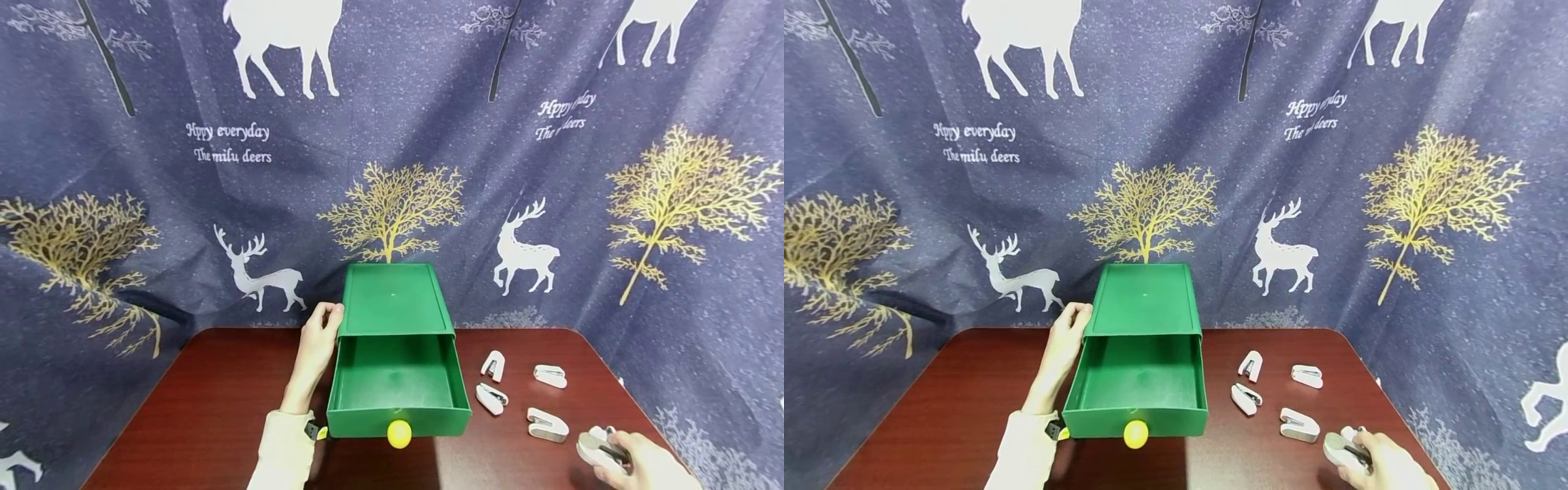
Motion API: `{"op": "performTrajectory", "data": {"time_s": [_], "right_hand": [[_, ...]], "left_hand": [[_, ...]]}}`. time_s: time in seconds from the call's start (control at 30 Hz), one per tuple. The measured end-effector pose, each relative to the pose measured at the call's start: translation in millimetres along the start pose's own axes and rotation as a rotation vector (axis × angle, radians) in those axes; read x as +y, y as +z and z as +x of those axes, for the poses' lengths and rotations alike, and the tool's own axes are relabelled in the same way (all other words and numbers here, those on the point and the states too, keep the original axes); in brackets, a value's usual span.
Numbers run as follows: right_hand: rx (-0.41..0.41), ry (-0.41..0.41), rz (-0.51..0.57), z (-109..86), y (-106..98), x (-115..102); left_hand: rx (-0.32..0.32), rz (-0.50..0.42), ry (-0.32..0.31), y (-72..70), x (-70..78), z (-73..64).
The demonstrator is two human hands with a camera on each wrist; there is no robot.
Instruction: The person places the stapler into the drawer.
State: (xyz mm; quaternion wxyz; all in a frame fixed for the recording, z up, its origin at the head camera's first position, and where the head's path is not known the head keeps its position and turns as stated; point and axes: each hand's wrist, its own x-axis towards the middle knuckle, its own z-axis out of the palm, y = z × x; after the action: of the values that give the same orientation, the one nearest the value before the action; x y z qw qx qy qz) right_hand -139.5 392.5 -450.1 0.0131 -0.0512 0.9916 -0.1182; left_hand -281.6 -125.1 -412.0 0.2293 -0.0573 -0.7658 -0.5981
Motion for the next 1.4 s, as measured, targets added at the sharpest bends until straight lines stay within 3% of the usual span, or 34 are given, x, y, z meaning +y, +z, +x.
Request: {"op": "performTrajectory", "data": {"time_s": [0.23, 0.37, 0.53, 0.97, 1.4], "right_hand": [[0.123, -0.004, 0.026, 4.4, -11.8, -28.1], [0.255, -0.083, 0.006, 7.6, -16.1, -42.2], [0.354, -0.126, -0.012, 15.8, -21.1, -63.7], [0.421, -0.231, 0.013, 41.9, -41.6, -133.9], [0.468, -0.304, 0.062, 54.9, -69.4, -183.0]], "left_hand": [[-0.006, -0.023, -0.018, 0.4, 0.3, -0.9], [-0.003, -0.028, -0.022, -0.7, -1.0, -1.2], [-0.004, -0.016, -0.005, -1.7, -2.3, -0.5], [-0.004, 0.009, 0.012, -1.9, -2.2, -0.2], [-0.002, -0.008, 0.008, 0.4, -0.4, 0.8]]}}
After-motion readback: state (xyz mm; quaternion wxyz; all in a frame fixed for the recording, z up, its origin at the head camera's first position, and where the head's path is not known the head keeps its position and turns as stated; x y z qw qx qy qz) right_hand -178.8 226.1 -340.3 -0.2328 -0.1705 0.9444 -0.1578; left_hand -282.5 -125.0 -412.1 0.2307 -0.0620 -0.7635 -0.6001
